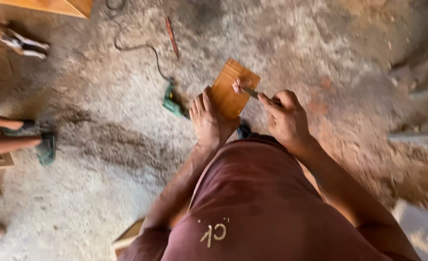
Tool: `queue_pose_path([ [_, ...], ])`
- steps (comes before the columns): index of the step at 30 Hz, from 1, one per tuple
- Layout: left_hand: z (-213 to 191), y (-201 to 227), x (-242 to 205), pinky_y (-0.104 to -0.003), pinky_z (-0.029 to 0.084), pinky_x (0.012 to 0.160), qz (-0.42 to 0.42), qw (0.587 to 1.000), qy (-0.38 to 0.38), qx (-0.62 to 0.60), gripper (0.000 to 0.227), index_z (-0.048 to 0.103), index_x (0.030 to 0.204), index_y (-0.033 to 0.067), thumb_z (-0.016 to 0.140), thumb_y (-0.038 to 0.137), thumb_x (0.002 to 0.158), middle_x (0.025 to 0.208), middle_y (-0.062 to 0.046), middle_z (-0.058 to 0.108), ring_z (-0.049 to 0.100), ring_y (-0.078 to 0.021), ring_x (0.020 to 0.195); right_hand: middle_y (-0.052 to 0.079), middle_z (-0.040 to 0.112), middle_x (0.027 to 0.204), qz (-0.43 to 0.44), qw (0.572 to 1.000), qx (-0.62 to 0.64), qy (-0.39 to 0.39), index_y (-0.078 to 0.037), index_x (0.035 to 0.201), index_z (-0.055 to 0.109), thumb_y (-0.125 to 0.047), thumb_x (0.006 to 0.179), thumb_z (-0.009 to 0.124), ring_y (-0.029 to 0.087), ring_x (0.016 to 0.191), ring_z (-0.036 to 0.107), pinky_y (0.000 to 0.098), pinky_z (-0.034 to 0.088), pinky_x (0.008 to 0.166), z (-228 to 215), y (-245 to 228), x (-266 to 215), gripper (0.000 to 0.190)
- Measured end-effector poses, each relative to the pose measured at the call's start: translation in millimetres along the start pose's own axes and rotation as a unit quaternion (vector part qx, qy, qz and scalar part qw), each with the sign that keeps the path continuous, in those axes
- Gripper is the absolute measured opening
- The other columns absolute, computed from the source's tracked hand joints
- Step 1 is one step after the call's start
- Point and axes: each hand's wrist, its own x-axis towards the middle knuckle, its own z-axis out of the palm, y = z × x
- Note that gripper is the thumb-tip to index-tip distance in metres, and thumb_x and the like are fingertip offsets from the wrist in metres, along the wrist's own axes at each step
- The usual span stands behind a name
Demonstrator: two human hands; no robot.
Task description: The person mixes two different wood finishes on a small wooden board using a putty knife, then applies the mixture to a wooden cabinet door. The person sits on a stool while working on the door.
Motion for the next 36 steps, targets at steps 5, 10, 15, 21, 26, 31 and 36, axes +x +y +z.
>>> queue_pose_path([
  [5,31,-25,111,-0.052,0.042,0.099,-0.026,0.999,-0.035,0.031,0.111,0.038,0.144,-0.0066,0.089,0.033,0.053,0.12,-0.022,0.055,0.053,-0.0422,0.112,0.007,0.055,0.091,0.019,0.997,-0.012,-0.067,-0.012,0.123,0.077,0.004,0.085,0.069,0.023,0.084,0.059,0.0356,0.051,0.064,24,71,111,0.042],
  [10,62,-70,219,-0.051,0.043,0.099,-0.021,0.999,-0.016,0.029,0.117,0.038,0.146,-0.0046,0.091,0.036,0.05,0.123,-0.022,0.055,0.053,-0.0423,0.112,0.006,0.056,0.091,-0.033,0.996,0.004,-0.083,-0.015,0.124,0.077,0.0,0.09,0.071,0.021,0.082,0.057,0.0355,0.05,0.062,85,108,238,0.037],
  [15,117,-157,358,-0.051,0.043,0.099,0.033,0.999,0.006,0.017,0.116,0.036,0.149,-0.0069,0.094,0.04,0.059,0.124,-0.022,0.053,0.053,-0.0416,0.116,0.007,0.055,0.084,0.033,0.969,-0.067,-0.234,-0.013,0.122,0.077,-0.003,0.085,0.073,0.023,0.075,0.055,0.0328,0.046,0.045,165,168,366,0.039],
  [21,117,-223,521,-0.052,0.043,0.097,0.003,0.998,-0.06,0.021,0.114,0.039,0.146,-0.0049,0.089,0.037,0.052,0.131,-0.023,0.053,0.053,-0.0425,0.121,0.005,0.052,0.084,0.032,0.989,-0.096,-0.11,-0.015,0.123,0.079,0.001,0.082,0.072,0.023,0.079,0.055,0.0337,0.047,0.055,248,167,509,0.045],
  [26,125,-270,649,-0.052,0.043,0.097,0.034,0.998,-0.029,0.044,0.118,0.038,0.143,-0.006,0.09,0.042,0.049,0.14,-0.034,0.047,0.052,-0.044,0.116,0.004,0.053,0.085,0.047,0.987,-0.076,-0.131,-0.017,0.117,0.08,-0.005,0.082,0.073,0.022,0.079,0.058,0.0358,0.049,0.06,292,207,625,0.038],
  [31,142,-329,744,-0.051,0.043,0.098,-0.029,0.998,-0.049,0.04,0.111,0.04,0.145,-0.0045,0.091,0.043,0.058,0.127,-0.021,0.055,0.054,-0.041,0.115,0.006,0.054,0.087,0.018,0.992,-0.052,-0.115,-0.015,0.118,0.08,-0.004,0.081,0.072,0.025,0.082,0.059,0.0383,0.051,0.062,386,225,729,0.039],
  [36,162,-405,861,-0.053,0.042,0.096,-0.033,0.998,0.015,0.06,0.114,0.039,0.142,-0.0074,0.093,0.047,0.057,0.122,-0.023,0.055,0.053,-0.0418,0.111,0.005,0.058,0.089,0.028,0.984,0.04,-0.171,-0.018,0.115,0.08,-0.001,0.082,0.068,0.024,0.081,0.061,0.0404,0.053,0.064,471,267,854,0.039],
])
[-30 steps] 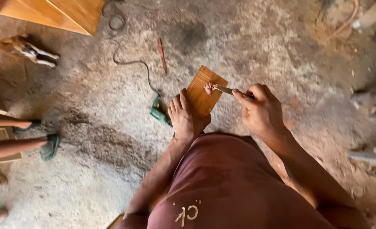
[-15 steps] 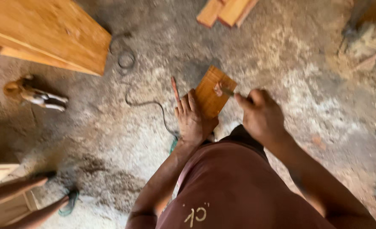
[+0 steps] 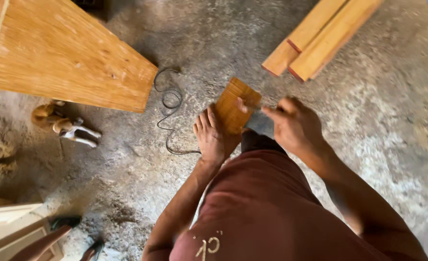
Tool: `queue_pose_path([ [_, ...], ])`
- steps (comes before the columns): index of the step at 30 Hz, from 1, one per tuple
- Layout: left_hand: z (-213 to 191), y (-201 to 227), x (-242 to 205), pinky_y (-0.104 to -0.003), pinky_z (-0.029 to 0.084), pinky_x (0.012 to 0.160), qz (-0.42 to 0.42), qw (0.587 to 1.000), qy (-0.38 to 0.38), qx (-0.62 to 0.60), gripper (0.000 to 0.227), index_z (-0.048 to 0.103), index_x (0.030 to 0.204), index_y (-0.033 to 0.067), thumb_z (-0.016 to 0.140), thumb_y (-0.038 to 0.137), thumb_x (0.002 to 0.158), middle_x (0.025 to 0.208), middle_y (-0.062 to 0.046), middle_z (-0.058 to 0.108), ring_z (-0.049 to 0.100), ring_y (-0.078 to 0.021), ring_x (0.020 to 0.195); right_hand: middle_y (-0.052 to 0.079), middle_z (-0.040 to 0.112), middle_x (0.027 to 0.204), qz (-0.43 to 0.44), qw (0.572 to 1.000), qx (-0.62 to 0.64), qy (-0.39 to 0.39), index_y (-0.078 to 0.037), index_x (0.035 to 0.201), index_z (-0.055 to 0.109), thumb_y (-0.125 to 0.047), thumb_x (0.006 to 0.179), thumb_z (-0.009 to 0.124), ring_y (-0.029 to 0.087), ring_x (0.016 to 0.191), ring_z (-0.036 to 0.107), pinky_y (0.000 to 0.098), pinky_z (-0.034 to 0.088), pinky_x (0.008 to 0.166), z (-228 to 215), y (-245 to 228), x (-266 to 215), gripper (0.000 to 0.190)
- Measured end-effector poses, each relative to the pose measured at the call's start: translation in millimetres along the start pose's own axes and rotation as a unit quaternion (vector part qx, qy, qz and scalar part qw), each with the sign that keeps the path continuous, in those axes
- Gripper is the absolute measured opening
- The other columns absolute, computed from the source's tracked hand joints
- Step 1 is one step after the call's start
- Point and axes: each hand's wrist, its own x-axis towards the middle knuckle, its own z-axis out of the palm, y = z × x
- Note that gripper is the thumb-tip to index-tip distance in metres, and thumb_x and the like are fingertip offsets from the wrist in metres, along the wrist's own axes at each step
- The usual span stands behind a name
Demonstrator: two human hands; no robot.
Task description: The person mixes two different wood finishes on a small wooden board using a putty knife, then applies the mixture to a wooden cabinet door. The person sits on a stool while working on the door.
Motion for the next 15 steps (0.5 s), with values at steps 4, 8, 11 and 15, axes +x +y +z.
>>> queue_pose_path([
  [4,5,-41,90,-0.05,0.044,0.098,-0.063,0.997,-0.024,0.048,0.104,0.042,0.143,-0.0041,0.088,0.032,0.057,0.122,-0.02,0.057,0.054,-0.0401,0.112,0.008,0.058,0.09,-0.088,0.996,0.015,0.022,-0.012,0.117,0.078,0.001,0.08,0.068,0.027,0.085,0.063,0.0385,0.054,0.068,29,14,118,0.04],
  [8,1,-67,191,-0.051,0.044,0.097,-0.094,0.995,0.005,0.043,0.1,0.043,0.141,-0.0033,0.086,0.027,0.056,0.117,-0.019,0.057,0.054,-0.04,0.111,0.009,0.058,0.084,-0.104,0.994,0.042,-0.004,-0.011,0.114,0.079,0.001,0.08,0.069,0.027,0.075,0.062,0.0378,0.051,0.063,31,29,240,0.036],
  [11,8,-91,245,-0.051,0.044,0.096,-0.112,0.993,0.021,0.029,0.1,0.042,0.139,-0.0035,0.087,0.028,0.055,0.117,-0.02,0.057,0.054,-0.0409,0.11,0.009,0.057,0.087,-0.095,0.993,0.062,0.033,-0.009,0.119,0.077,0.002,0.088,0.069,0.028,0.079,0.061,0.039,0.051,0.068,46,33,298,0.034],
  [15,28,-125,326,-0.051,0.044,0.095,-0.125,0.991,0.042,0.03,0.098,0.043,0.138,-0.0017,0.088,0.029,0.056,0.117,-0.019,0.057,0.055,-0.0406,0.111,0.01,0.057,0.088,-0.073,0.993,0.072,0.057,-0.006,0.122,0.075,0.001,0.089,0.068,0.028,0.08,0.061,0.0405,0.051,0.067,76,31,355,0.035],
])
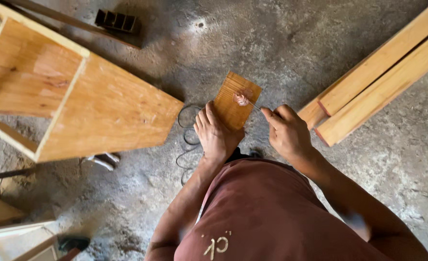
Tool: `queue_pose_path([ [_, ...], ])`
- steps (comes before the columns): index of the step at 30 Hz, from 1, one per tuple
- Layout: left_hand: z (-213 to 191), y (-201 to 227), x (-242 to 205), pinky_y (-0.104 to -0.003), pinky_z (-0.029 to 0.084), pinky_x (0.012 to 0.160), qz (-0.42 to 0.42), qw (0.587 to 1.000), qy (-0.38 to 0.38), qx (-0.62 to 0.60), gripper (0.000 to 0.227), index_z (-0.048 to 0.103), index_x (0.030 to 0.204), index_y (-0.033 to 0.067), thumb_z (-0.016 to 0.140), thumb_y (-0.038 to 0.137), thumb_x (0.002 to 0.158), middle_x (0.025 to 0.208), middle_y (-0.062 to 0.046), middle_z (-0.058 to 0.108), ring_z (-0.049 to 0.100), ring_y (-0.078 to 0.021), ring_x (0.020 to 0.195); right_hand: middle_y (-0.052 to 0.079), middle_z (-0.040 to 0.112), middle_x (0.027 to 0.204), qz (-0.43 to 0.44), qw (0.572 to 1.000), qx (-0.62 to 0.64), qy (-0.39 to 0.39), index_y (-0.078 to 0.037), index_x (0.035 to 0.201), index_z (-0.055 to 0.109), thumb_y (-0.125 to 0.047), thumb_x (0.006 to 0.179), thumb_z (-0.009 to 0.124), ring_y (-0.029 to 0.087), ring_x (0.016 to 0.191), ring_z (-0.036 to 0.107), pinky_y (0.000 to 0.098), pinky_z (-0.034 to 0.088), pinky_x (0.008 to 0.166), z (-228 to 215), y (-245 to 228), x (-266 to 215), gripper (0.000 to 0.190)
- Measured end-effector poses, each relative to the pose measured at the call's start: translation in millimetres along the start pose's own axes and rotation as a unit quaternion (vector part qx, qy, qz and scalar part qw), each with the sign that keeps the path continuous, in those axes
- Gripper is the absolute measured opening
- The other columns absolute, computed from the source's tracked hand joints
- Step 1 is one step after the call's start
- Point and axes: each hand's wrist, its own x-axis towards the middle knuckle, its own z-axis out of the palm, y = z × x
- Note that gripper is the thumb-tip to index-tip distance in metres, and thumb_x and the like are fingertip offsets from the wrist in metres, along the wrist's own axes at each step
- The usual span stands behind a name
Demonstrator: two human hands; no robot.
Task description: The person mixes two different wood finishes on a small wooden board using a putty knife, then applies the mixture to a wooden cabinet door. The person sits on a stool while working on the door.
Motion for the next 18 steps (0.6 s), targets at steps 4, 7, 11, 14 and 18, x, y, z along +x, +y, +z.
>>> queue_pose_path([
  [4,37,-23,96,-0.051,0.044,0.095,0.024,0.999,-0.005,-0.029,0.098,0.043,0.138,-0.002,0.087,0.031,0.057,0.116,-0.02,0.056,0.054,-0.0403,0.109,0.007,0.059,0.089,0.029,0.999,-0.013,0.032,-0.01,0.119,0.077,0.0,0.09,0.069,0.025,0.078,0.061,0.0388,0.051,0.066,33,37,86,0.032],
  [7,59,-45,171,-0.05,0.045,0.096,0.048,0.998,-0.011,-0.05,0.098,0.043,0.139,-0.0022,0.086,0.03,0.057,0.117,-0.019,0.056,0.055,-0.0399,0.11,0.008,0.058,0.09,-0.006,0.998,-0.044,0.053,-0.013,0.121,0.078,0.001,0.091,0.068,0.025,0.081,0.061,0.0369,0.051,0.067,54,54,168,0.035],
  [11,77,-71,262,-0.051,0.044,0.094,0.058,0.997,-0.026,-0.048,0.098,0.044,0.138,-0.0022,0.085,0.03,0.054,0.114,-0.019,0.057,0.055,-0.04,0.107,0.006,0.059,0.089,-0.012,0.994,-0.106,-0.01,-0.019,0.114,0.08,0.0,0.084,0.068,0.024,0.083,0.062,0.0368,0.053,0.067,54,77,273,0.037],
  [14,93,-89,320,-0.051,0.045,0.095,0.078,0.996,-0.037,-0.034,0.098,0.043,0.14,-0.0023,0.086,0.031,0.058,0.115,-0.019,0.056,0.055,-0.0397,0.108,0.008,0.058,0.091,-0.012,0.991,-0.133,-0.019,-0.015,0.117,0.081,-0.002,0.091,0.07,0.025,0.084,0.061,0.0365,0.052,0.065,72,75,323,0.032],
  [18,103,-110,390,-0.051,0.044,0.092,0.055,0.997,-0.043,-0.019,0.102,0.042,0.142,-0.0046,0.088,0.034,0.059,0.116,-0.02,0.056,0.055,-0.041,0.109,0.006,0.058,0.091,-0.039,0.994,-0.098,-0.023,-0.018,0.114,0.082,-0.001,0.093,0.066,0.023,0.084,0.06,0.037,0.053,0.066,93,73,393,0.031],
])
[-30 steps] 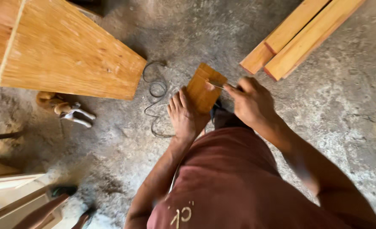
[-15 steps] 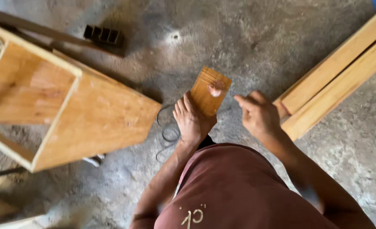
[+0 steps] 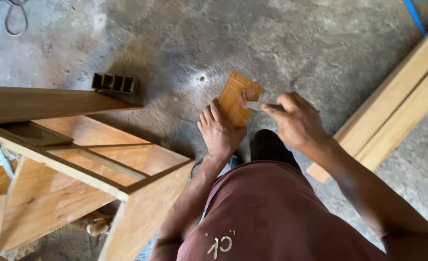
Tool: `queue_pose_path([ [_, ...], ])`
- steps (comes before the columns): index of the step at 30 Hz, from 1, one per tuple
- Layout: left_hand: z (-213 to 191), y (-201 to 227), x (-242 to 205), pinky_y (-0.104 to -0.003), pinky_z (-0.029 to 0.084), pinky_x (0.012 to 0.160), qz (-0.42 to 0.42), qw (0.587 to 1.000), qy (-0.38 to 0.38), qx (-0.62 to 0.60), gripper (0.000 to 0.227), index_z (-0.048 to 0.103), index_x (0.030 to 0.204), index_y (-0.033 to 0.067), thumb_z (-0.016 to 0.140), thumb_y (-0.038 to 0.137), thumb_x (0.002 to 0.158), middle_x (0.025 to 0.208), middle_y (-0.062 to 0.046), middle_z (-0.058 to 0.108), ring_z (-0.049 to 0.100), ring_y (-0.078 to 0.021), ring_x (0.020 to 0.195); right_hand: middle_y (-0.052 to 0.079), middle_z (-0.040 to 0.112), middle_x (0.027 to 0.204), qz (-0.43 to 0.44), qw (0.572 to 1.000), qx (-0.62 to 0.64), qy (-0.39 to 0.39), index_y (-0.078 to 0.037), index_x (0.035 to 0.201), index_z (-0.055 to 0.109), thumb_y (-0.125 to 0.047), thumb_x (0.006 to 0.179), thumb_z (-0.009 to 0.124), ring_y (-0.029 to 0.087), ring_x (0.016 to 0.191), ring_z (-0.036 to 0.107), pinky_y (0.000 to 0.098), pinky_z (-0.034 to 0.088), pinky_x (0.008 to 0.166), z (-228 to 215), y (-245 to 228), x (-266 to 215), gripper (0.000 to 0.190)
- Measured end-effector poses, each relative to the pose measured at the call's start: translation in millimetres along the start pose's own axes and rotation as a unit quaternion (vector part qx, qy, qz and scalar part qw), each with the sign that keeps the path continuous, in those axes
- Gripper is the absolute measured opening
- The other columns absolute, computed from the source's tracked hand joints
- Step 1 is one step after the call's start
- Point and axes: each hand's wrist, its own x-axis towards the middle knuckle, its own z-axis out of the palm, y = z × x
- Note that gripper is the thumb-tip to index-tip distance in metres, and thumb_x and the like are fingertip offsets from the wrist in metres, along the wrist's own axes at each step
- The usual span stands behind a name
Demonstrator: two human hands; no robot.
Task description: The person mixes two different wood finishes on a small wooden board using a putty knife, then applies the mixture to a wooden cabinet door. The person sits on a stool while working on the door.
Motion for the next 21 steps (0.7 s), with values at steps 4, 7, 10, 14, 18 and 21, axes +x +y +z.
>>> queue_pose_path([
  [4,22,-23,67,-0.051,0.043,0.095,-0.012,1.0,0.013,0.003,0.107,0.041,0.141,-0.0053,0.088,0.035,0.052,0.118,-0.021,0.056,0.054,-0.0413,0.11,0.007,0.057,0.089,-0.011,0.998,-0.069,-0.001,-0.013,0.113,0.082,-0.006,0.089,0.068,0.026,0.085,0.06,0.0413,0.052,0.069,26,41,77,0.028],
  [7,32,-42,126,-0.051,0.043,0.096,-0.026,0.999,0.018,0.006,0.109,0.04,0.142,-0.0055,0.088,0.034,0.052,0.119,-0.021,0.056,0.054,-0.0405,0.11,0.007,0.058,0.091,-0.049,0.999,-0.022,-0.008,-0.013,0.113,0.081,-0.006,0.089,0.068,0.026,0.083,0.061,0.0405,0.053,0.07,55,64,140,0.028],
  [10,47,-64,190,-0.051,0.043,0.095,-0.045,0.998,0.037,0.011,0.106,0.041,0.141,-0.0041,0.089,0.033,0.054,0.12,-0.021,0.056,0.054,-0.0403,0.111,0.005,0.059,0.089,-0.056,0.998,0.027,-0.019,-0.015,0.112,0.081,-0.007,0.092,0.069,0.025,0.082,0.061,0.0392,0.052,0.07,85,101,208,0.025],
  [14,65,-91,287,-0.051,0.044,0.095,-0.102,0.991,0.09,0.021,0.102,0.042,0.139,-0.0017,0.09,0.031,0.056,0.118,-0.02,0.056,0.054,-0.0408,0.111,0.008,0.06,0.088,-0.06,0.995,0.073,-0.039,-0.01,0.12,0.08,-0.001,0.093,0.067,0.024,0.077,0.06,0.0351,0.051,0.061,133,132,315,0.031],
  [18,62,-112,365,-0.051,0.045,0.092,-0.162,0.98,0.109,0.022,0.101,0.043,0.137,-0.0012,0.088,0.029,0.051,0.114,-0.02,0.056,0.055,-0.0408,0.108,0.008,0.061,0.085,-0.095,0.987,0.106,-0.07,-0.012,0.112,0.082,0.002,0.09,0.068,0.022,0.069,0.059,0.0339,0.048,0.052,159,154,410,0.029],
  [21,65,-139,417,-0.05,0.045,0.096,-0.158,0.977,0.137,0.047,0.097,0.042,0.141,-0.0006,0.087,0.027,0.06,0.117,-0.018,0.056,0.055,-0.039,0.111,0.005,0.061,0.094,-0.139,0.986,0.094,0.011,-0.012,0.12,0.079,0.0,0.094,0.067,0.02,0.084,0.06,0.0348,0.051,0.068,187,168,484,0.031],
])
